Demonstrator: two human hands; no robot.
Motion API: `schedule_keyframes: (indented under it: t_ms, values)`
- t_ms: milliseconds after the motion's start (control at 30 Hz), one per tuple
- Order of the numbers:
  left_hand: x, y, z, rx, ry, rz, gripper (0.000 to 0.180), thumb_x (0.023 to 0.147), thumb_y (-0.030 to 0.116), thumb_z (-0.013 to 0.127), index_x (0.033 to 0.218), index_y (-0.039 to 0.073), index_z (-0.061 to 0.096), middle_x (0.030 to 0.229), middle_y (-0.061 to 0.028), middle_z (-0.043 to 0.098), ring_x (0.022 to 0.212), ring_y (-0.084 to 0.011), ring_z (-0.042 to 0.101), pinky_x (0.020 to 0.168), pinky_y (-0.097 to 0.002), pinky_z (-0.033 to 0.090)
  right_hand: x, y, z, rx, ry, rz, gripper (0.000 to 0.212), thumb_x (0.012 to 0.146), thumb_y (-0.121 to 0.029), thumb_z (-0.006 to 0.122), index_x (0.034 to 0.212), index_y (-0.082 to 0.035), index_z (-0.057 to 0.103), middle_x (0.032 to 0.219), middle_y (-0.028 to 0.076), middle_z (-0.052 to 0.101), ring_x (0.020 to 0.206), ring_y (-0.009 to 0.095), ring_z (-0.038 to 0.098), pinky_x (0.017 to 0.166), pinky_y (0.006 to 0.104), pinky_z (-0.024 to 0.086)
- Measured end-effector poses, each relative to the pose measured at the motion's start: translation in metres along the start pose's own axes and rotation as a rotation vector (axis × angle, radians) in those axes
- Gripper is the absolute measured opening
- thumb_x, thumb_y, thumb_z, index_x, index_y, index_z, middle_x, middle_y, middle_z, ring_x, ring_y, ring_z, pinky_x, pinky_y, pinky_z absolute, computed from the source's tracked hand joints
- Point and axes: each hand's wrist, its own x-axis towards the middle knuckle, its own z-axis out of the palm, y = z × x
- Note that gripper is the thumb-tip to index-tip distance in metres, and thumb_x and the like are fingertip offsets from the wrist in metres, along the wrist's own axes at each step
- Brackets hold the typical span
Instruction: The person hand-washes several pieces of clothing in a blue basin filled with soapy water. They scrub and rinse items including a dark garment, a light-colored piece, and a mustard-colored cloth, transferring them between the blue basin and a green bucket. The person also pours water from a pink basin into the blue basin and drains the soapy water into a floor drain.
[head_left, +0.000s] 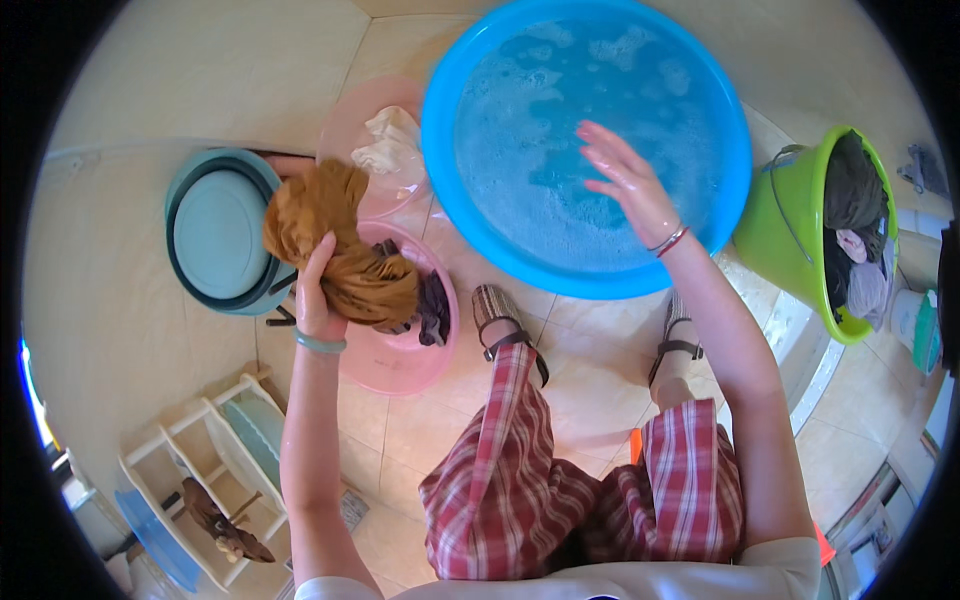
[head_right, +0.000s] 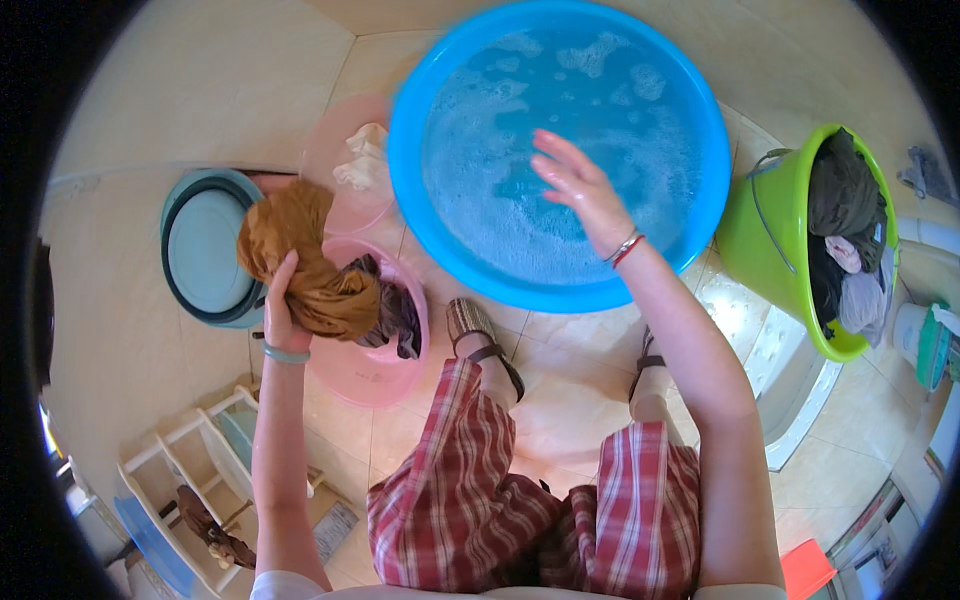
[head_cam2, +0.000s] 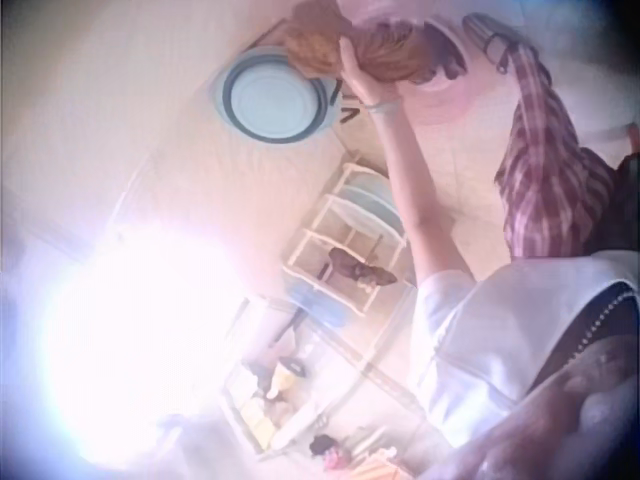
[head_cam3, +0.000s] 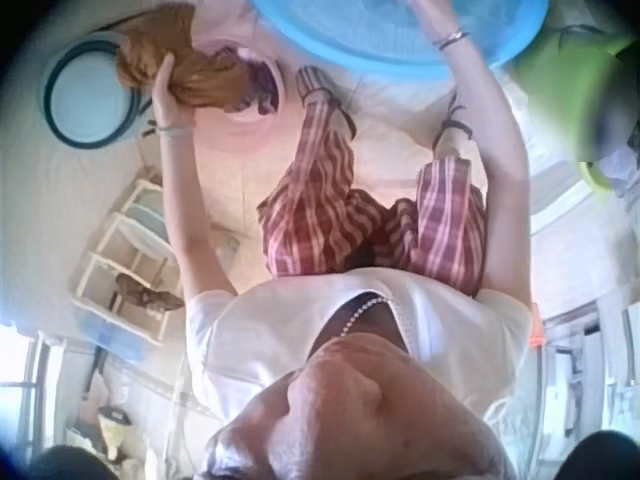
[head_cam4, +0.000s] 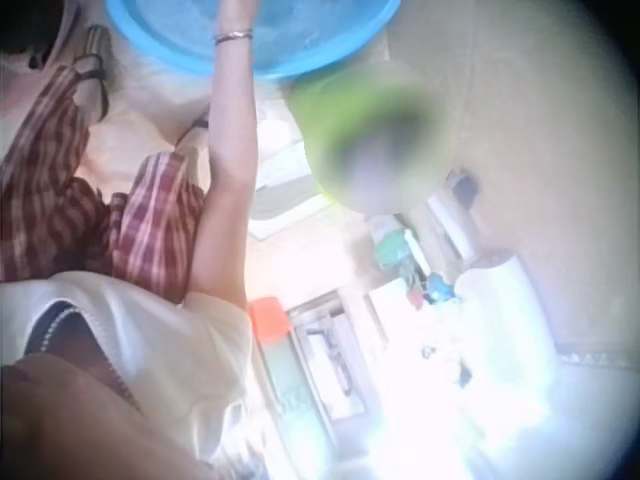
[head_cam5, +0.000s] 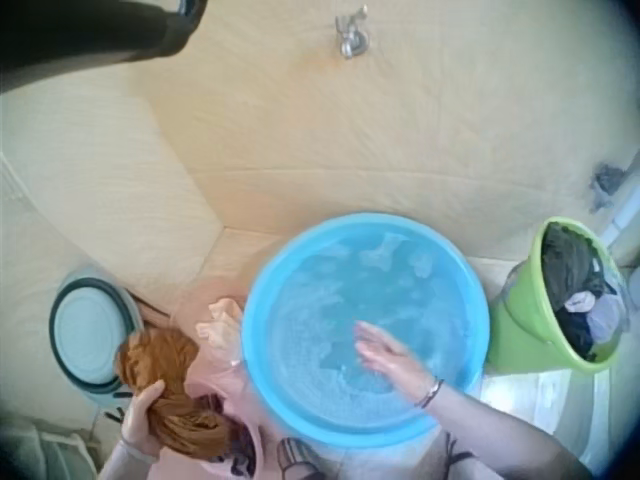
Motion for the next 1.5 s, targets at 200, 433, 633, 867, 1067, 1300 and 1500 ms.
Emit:
schedule_keyframes:
  t_ms: [200, 433, 633, 867, 1067, 1300, 1500]
  values:
    - [-0.026, -0.063, -0.125, 0.153, 0.202, 0.002, 0.040, 0.087, 0.018, 0.064, 0.122, 0.003, 0.051, 0.116, -0.0091, 0.058, 0.107, -0.0230, 0.057, 0.089, -0.0378, 0.050, -0.037, 0.012, -0.037, -0.064, 0.215, 0.026, 0.064, 0.087, -0.033, 0.064, 0.141, -0.012, 0.038, 0.143, 0.009, 0.041, 0.128, 0.021, 0.042, 0.099, 0.0397, 0.039]
    - [0.020, -0.124, -0.187, 0.565, 0.233, 0.031, 0.055, 0.084, 0.023, 0.068, 0.133, 0.009, 0.046, 0.132, -0.0078, 0.049, 0.121, -0.0242, 0.047, 0.092, -0.0426, 0.042, -0.071, 0.028, -0.054, -0.168, 0.357, 0.161, 0.065, 0.086, -0.032, 0.065, 0.142, -0.013, 0.038, 0.143, 0.008, 0.042, 0.128, 0.022, 0.042, 0.099, 0.0406, 0.040]
    - [-0.050, -0.046, 0.010, 0.202, -0.107, -0.126, 0.049, 0.092, 0.025, 0.058, 0.135, 0.006, 0.042, 0.133, -0.0125, 0.045, 0.118, -0.0284, 0.051, 0.090, -0.0430, 0.046, -0.131, 0.046, -0.141, -0.070, 0.659, 0.161, 0.064, 0.088, -0.040, 0.062, 0.138, -0.009, 0.038, 0.132, 0.016, 0.049, 0.114, 0.028, 0.054, 0.086, 0.0426, 0.051]
    - [-0.097, -0.004, 0.043, 0.096, -0.285, -0.212, 0.043, 0.095, 0.024, 0.052, 0.133, 0.006, 0.042, 0.128, -0.0126, 0.050, 0.106, -0.0270, 0.057, 0.085, -0.0415, 0.051, -0.202, 0.011, -0.178, 0.700, 0.869, -0.066, 0.084, 0.085, -0.050, 0.063, 0.142, -0.006, 0.020, 0.120, 0.027, 0.050, 0.108, 0.038, 0.056, 0.086, 0.0460, 0.053]
    - [-0.060, -0.040, 0.067, 0.163, -0.277, -0.346, 0.042, 0.095, 0.027, 0.052, 0.133, 0.011, 0.045, 0.129, -0.0102, 0.051, 0.111, -0.0255, 0.053, 0.089, -0.0404, 0.048, -0.232, 0.013, -0.268, 0.928, 0.821, -0.209, 0.044, 0.087, -0.019, 0.059, 0.117, 0.004, 0.036, 0.117, 0.027, 0.047, 0.107, 0.043, 0.054, 0.090, 0.0493, 0.052]
    - [-0.044, -0.091, 0.128, 0.289, -0.304, -0.401, 0.044, 0.091, 0.021, 0.058, 0.131, 0.012, 0.042, 0.127, -0.0145, 0.051, 0.107, -0.0293, 0.056, 0.087, -0.0446, 0.050, -0.214, 0.015, -0.287, 0.991, 0.880, -0.319, 0.025, 0.086, -0.005, 0.054, 0.104, 0.003, 0.038, 0.107, 0.024, 0.048, 0.099, 0.042, 0.054, 0.087, 0.0521, 0.054]
    - [-0.027, -0.128, 0.148, 0.298, -0.066, -0.393, 0.041, 0.089, 0.013, 0.058, 0.127, 0.008, 0.043, 0.115, -0.0147, 0.055, 0.096, -0.0282, 0.059, 0.076, -0.0435, 0.056, -0.215, 0.007, -0.318, 0.995, 0.820, -0.322, 0.032, 0.087, -0.008, 0.059, 0.109, 0.003, 0.039, 0.107, 0.023, 0.051, 0.101, 0.040, 0.054, 0.086, 0.0479, 0.055]
